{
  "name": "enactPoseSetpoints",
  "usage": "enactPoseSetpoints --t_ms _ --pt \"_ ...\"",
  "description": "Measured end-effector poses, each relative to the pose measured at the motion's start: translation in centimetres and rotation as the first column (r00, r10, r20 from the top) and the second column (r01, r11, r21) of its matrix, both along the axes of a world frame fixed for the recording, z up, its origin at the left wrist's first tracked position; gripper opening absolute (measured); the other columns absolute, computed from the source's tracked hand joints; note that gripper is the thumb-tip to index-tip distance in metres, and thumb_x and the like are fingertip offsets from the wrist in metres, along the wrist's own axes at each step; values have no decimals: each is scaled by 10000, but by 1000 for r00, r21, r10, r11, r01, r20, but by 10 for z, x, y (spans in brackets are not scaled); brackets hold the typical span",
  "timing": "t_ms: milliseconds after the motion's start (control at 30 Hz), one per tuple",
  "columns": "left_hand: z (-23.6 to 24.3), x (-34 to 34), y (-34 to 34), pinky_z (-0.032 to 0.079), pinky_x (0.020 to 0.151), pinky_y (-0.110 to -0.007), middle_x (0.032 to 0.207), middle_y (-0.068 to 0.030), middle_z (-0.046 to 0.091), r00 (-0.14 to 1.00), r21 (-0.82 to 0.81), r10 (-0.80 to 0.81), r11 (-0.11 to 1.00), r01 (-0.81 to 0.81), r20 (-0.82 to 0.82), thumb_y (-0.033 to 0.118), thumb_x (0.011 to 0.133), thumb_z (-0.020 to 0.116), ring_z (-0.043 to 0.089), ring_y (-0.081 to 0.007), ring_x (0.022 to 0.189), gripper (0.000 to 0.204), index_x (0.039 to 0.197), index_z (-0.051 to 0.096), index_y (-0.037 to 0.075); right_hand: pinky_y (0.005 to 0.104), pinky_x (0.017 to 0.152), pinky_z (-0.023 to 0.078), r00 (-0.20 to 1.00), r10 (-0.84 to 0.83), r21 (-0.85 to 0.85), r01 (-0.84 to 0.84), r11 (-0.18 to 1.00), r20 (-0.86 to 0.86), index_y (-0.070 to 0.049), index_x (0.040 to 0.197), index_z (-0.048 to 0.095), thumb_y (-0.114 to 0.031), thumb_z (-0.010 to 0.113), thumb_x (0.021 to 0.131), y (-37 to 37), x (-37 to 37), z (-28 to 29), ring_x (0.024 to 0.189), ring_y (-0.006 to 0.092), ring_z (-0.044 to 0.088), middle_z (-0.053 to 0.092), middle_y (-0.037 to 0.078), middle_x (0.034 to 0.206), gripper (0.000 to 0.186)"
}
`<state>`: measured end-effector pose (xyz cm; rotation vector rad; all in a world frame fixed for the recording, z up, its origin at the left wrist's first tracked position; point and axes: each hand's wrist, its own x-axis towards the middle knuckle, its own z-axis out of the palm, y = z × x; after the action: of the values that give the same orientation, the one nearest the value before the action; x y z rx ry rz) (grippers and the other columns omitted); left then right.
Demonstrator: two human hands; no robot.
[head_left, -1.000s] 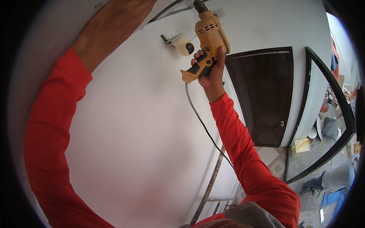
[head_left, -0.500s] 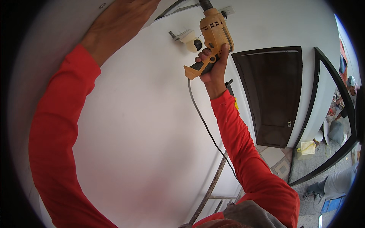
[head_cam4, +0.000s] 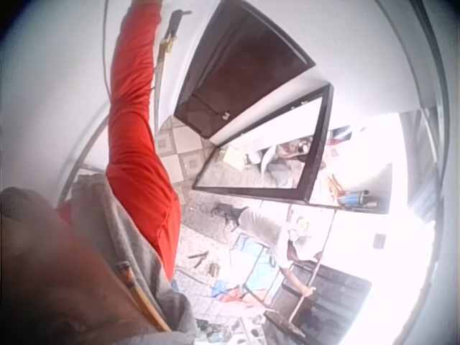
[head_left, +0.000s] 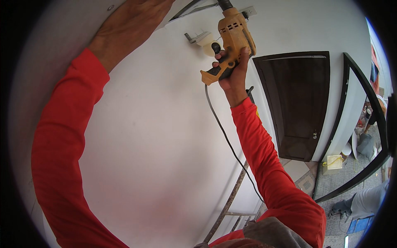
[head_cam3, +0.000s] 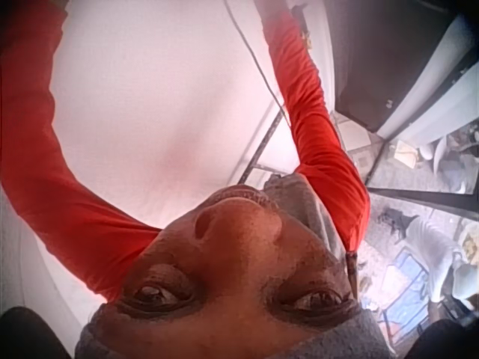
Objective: The person uses a power drill to make holes in a white wall and then uses a caulking gun to apply sealant into the holes. The person stands on a ladder and works near a security camera mounted on the wall.
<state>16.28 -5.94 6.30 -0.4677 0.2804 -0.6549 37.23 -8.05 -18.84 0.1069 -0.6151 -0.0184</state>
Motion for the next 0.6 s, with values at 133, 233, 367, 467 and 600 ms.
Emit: enactPoseSetpoints --t_ms 133,233,367,467,600 --pt "-3 -6 3 2 1290 -540 1615 -61 416 1000 5 -20 1000 20 13 361 1029 413 261 -236 1548 493 1416 577 103 310 644 554 999 -38 -25 38 999 0 -49 1264 491 -672 525 970 -2 3 -1 861 166 652 614 65 933 689" --pt "-1 -3 2 1 1290 -542 1613 -62 420 998 11 -63 998 63 -12 359 1030 413 265 -232 1547 493 1413 580 99 326 682 533 999 -20 -18 21 1000 38 -82 1283 506 -582 495 1018 -3 4 -4 927 187 642 635 75 1035 566" --pt "2 4 4 1 1290 -542 1608 -64 429 999 -11 -30 1000 29 -30 352 1030 411 272 -235 1544 496 1418 577 90 334 703 522 1000 0 -5 0 1000 29 -77 1285 516 -530 482 1044 -2 6 -5 927 197 628 636 74 1061 514" --pt "2 5 6 1 1291 -542 1599 -66 442 998 16 -55 998 55 -21 348 1026 415 282 -239 1541 498 1419 577 88 340 707 514 997 19 37 -22 999 78 -57 1270 526 -526 487 1045 0 6 -5 852 185 601 606 56 975 521" --pt "1 3 4 7 1291 -542 1588 -50 460 994 34 -105 994 106 -12 353 1016 423 297 -222 1534 498 1413 584 98 357 716 502 997 28 42 -31 999 71 -48 1242 537 -524 489 1046 0 6 -6 780 167 552 548 32 883 517"
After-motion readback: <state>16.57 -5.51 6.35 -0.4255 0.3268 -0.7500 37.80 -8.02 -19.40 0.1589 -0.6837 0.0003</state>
